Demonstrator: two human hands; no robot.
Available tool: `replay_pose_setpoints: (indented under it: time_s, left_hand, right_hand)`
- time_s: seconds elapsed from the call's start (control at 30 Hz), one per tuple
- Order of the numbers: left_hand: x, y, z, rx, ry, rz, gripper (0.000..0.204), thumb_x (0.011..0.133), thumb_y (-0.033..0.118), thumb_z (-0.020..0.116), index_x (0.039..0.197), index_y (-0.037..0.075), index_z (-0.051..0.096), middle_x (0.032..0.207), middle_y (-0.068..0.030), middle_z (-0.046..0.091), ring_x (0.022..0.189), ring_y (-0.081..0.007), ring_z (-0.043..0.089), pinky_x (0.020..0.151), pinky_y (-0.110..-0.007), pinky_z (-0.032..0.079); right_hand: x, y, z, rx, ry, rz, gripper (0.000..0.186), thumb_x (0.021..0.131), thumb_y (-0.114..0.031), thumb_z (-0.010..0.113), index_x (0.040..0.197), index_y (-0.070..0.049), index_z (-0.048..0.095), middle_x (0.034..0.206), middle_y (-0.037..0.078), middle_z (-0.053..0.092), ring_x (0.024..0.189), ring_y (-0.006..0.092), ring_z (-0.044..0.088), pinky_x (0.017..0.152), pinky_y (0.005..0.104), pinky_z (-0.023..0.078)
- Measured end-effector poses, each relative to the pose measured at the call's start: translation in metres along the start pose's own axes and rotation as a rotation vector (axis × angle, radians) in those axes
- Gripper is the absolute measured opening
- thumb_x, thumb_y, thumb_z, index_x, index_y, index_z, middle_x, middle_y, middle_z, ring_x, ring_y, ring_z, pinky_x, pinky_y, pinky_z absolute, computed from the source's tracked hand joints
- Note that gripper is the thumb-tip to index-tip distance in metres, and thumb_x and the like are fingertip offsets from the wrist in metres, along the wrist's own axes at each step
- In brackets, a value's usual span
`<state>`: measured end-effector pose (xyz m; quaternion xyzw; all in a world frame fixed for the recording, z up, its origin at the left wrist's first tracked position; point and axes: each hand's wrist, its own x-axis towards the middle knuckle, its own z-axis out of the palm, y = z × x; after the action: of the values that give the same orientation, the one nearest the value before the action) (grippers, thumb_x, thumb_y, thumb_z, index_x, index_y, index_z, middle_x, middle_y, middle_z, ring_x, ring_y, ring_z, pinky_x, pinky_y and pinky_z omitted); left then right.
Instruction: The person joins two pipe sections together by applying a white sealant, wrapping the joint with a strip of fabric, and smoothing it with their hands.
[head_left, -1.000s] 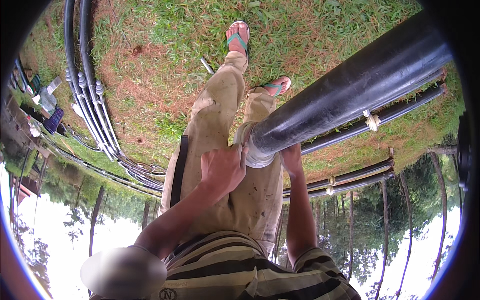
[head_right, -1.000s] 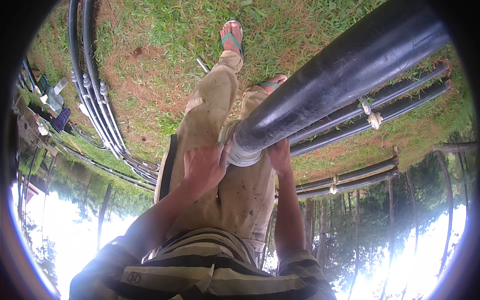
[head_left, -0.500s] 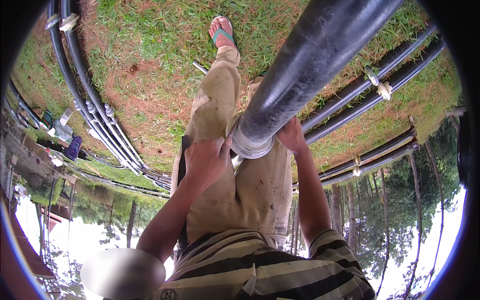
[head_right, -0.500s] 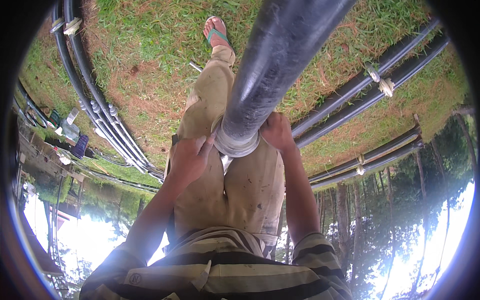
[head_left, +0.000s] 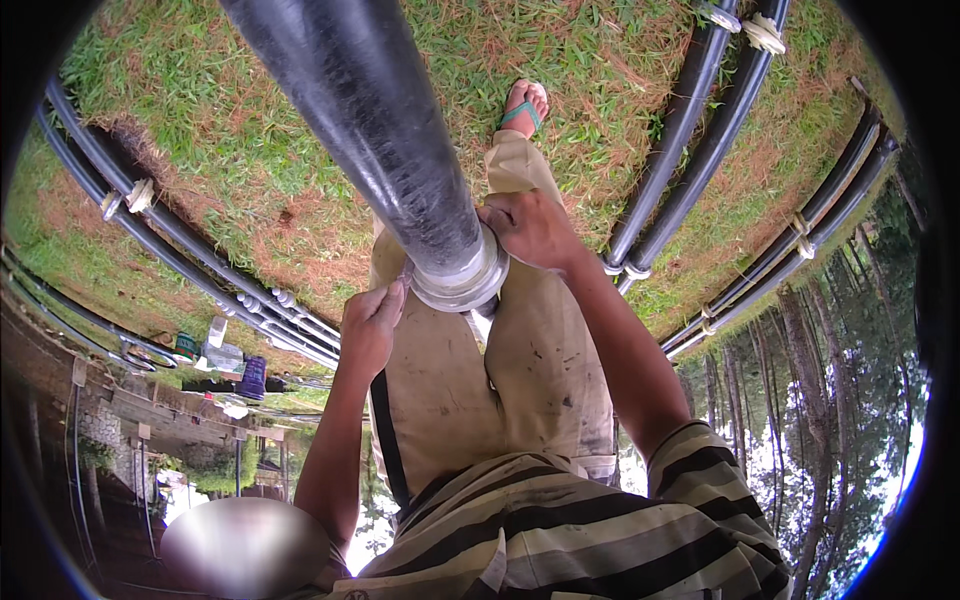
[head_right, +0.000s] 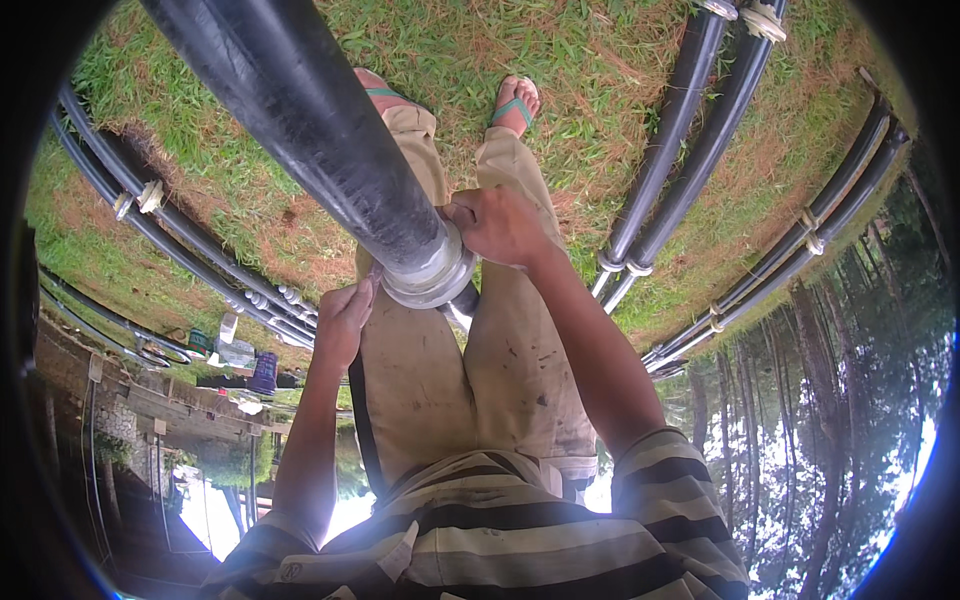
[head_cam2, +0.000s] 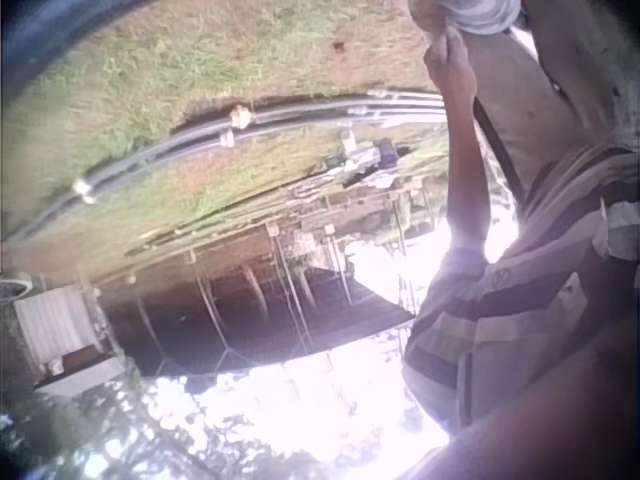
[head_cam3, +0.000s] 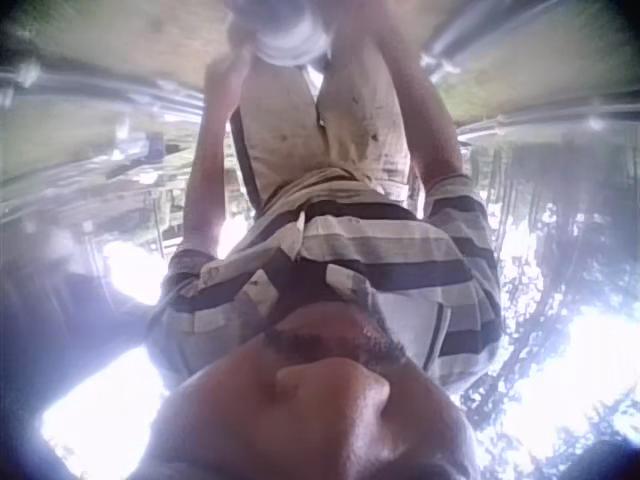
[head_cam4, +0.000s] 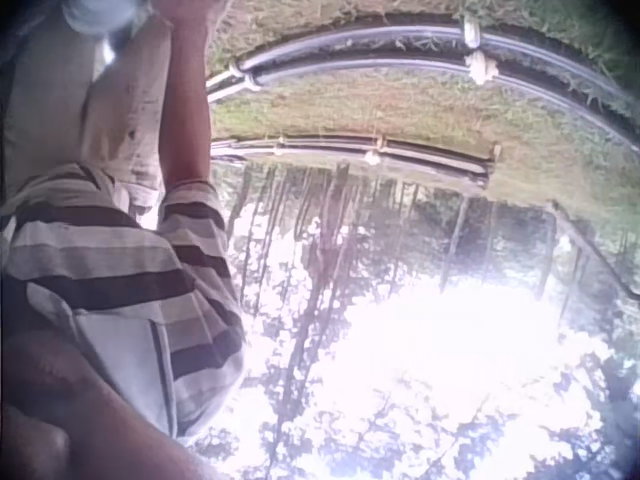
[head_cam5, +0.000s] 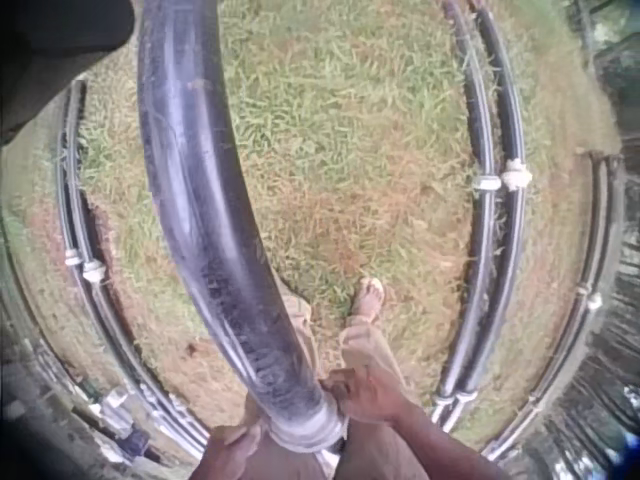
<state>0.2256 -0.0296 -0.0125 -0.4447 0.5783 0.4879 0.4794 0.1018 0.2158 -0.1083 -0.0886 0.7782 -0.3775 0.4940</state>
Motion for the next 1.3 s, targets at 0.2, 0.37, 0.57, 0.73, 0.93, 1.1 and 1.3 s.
replay_pose_setpoints:
  time_s: [0.2,0.37,0.57,0.73,0.93,1.1,1.3]
  left_hand:
    - [0.057,0.030,-0.005,-0.180,-0.017,-0.160,0.033,0.103,0.028,0.056,0.084,0.003,0.064,0.063,0.0062,0.045,0.057,-0.0053,0.036,0.053,-0.027,0.027]
    - [0.010,0.028,0.016,-0.243,0.034,-0.050,0.036,0.106,0.028,0.056,0.077,0.007,0.060,0.064,0.0077,0.038,0.056,-0.0025,0.030,0.051,-0.023,0.022]
    - [0.028,0.010,-0.007,-0.172,0.010,-0.132,0.037,0.105,0.024,0.054,0.071,0.008,0.055,0.063,0.0075,0.040,0.052,-0.0032,0.031,0.048,-0.025,0.021]
    - [0.052,0.038,0.017,-0.421,0.232,-0.237,0.038,0.104,0.021,0.052,0.068,0.009,0.050,0.059,0.0073,0.037,0.048,-0.0041,0.030,0.046,-0.025,0.020]
    - [-0.004,0.020,0.009,-0.202,0.108,-0.104,0.044,0.103,0.029,0.054,0.064,0.011,0.045,0.056,0.0053,0.036,0.048,-0.0045,0.032,0.045,-0.026,0.021]
    - [0.066,0.020,0.009,-0.267,0.157,-0.128,0.034,0.100,0.017,0.053,0.068,0.005,0.054,0.058,0.0056,0.038,0.049,-0.0058,0.030,0.047,-0.027,0.022]
    - [0.007,0.009,0.010,-0.202,0.085,-0.043,0.040,0.103,0.020,0.053,0.065,0.007,0.050,0.061,0.0050,0.040,0.053,-0.0053,0.033,0.050,-0.026,0.023]
  right_hand:
    - [-0.084,-0.077,-0.010,-0.145,0.080,0.320,0.019,0.093,-0.024,0.064,0.081,-0.010,0.069,0.067,0.019,0.065,0.064,0.0436,0.065,0.060,0.0501,0.052]
    - [-0.031,-0.025,-0.010,-0.076,0.136,0.137,0.015,0.089,-0.019,0.063,0.080,-0.008,0.068,0.066,0.020,0.065,0.059,0.0412,0.064,0.057,0.0500,0.051]
    - [-0.054,-0.037,-0.005,-0.024,0.141,0.025,0.014,0.087,-0.017,0.063,0.078,-0.008,0.068,0.063,0.019,0.063,0.055,0.0391,0.063,0.055,0.0504,0.049]
    - [-0.074,-0.055,-0.012,-0.068,0.105,0.275,0.014,0.088,-0.018,0.062,0.078,-0.009,0.068,0.064,0.019,0.064,0.058,0.0401,0.064,0.055,0.0508,0.048]
    - [-0.017,0.000,-0.001,-0.070,0.152,-0.091,0.023,0.093,-0.025,0.063,0.078,-0.008,0.066,0.062,0.018,0.064,0.058,0.0404,0.064,0.053,0.0509,0.049]
    - [-0.089,-0.067,-0.015,-0.090,0.067,0.247,0.019,0.090,-0.023,0.064,0.078,-0.008,0.066,0.063,0.019,0.064,0.059,0.0405,0.064,0.054,0.0505,0.049]
    - [-0.021,-0.011,-0.003,-0.105,0.186,0.031,0.020,0.090,-0.021,0.063,0.076,-0.008,0.066,0.061,0.017,0.063,0.055,0.0386,0.064,0.053,0.0495,0.050]
